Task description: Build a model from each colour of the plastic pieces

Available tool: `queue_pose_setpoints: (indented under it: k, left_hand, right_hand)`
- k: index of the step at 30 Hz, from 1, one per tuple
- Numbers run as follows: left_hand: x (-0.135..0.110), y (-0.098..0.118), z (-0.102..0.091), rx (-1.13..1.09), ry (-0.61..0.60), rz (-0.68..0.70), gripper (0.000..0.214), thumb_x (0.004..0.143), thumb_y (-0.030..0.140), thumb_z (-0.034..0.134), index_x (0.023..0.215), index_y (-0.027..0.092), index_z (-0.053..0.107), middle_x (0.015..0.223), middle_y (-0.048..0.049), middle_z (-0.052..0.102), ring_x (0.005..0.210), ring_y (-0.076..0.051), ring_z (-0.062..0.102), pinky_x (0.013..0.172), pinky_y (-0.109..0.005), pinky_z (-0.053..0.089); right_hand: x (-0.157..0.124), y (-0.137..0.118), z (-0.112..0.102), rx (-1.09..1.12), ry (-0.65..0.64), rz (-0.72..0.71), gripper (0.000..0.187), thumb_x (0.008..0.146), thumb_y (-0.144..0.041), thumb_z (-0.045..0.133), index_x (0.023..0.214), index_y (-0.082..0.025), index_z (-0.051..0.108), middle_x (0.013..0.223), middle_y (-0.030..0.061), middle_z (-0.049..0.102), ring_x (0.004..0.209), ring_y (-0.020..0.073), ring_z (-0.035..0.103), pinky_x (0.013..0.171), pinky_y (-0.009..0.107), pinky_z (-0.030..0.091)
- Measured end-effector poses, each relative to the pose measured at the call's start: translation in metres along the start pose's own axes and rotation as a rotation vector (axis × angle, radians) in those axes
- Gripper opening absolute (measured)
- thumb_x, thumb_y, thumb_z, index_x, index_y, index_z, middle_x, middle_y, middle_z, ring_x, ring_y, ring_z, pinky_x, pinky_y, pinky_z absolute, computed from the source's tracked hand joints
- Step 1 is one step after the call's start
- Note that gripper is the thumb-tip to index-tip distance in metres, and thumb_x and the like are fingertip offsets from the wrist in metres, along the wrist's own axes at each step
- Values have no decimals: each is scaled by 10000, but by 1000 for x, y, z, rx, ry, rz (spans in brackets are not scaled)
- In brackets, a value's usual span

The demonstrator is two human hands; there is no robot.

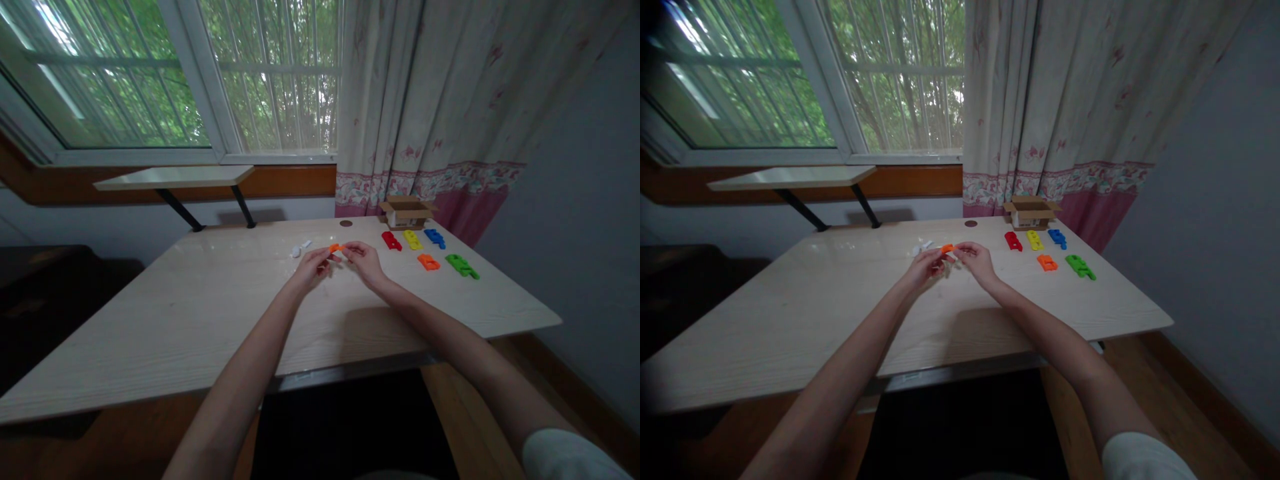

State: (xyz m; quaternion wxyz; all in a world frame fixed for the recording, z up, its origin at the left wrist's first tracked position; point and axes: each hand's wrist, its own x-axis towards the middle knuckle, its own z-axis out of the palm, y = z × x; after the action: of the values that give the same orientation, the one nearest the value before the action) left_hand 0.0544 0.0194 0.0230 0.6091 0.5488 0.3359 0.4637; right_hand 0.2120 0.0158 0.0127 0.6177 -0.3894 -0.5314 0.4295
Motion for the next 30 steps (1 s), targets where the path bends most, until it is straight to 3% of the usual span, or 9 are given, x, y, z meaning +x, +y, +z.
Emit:
queue_pose_setpoints:
  k: [6,9,13,17,24,30]
  left_hand:
    - [0,-2,2,-2,5,-22,496,582,562,692,804,120,664,707,-72,665,414,-44,426,394,-195,215]
    - [0,-2,2,0,34,-13,502,587,573,688,792,115,657,670,-61,649,399,-41,407,387,-197,201]
    - [0,0,1,26,50,33,580,527,467,772,983,137,634,645,-15,631,396,-35,387,393,-195,202]
    - [0,-1,1,36,59,96,644,519,379,794,1087,161,581,609,31,601,400,-29,367,411,-189,236]
    - [2,-3,3,37,147,140,472,462,290,809,841,161,558,734,8,625,494,-51,478,473,-189,346]
    - [1,-2,4,46,149,152,466,458,288,805,821,162,541,742,3,625,543,-73,514,497,-197,368]
  right_hand:
    - [-1,-1,-1,9,-28,23,312,586,-415,723,776,-179,648,637,3,634,533,99,520,516,228,399]
    - [-1,1,-1,3,-49,12,323,581,-422,726,791,-186,654,671,13,649,585,116,553,560,245,428]
    - [0,3,-1,-1,-63,-58,345,591,-431,723,840,-200,663,837,44,680,723,144,596,689,287,471]
    - [0,6,-1,1,-64,-61,380,598,-412,725,908,-206,649,839,36,665,698,127,584,675,280,477]
    - [-1,6,1,-40,-54,-64,379,577,-389,734,886,-193,637,841,30,647,581,85,526,547,231,438]
    - [-7,0,2,-179,-51,-131,337,607,-393,715,865,-185,653,803,30,640,527,80,463,505,231,396]
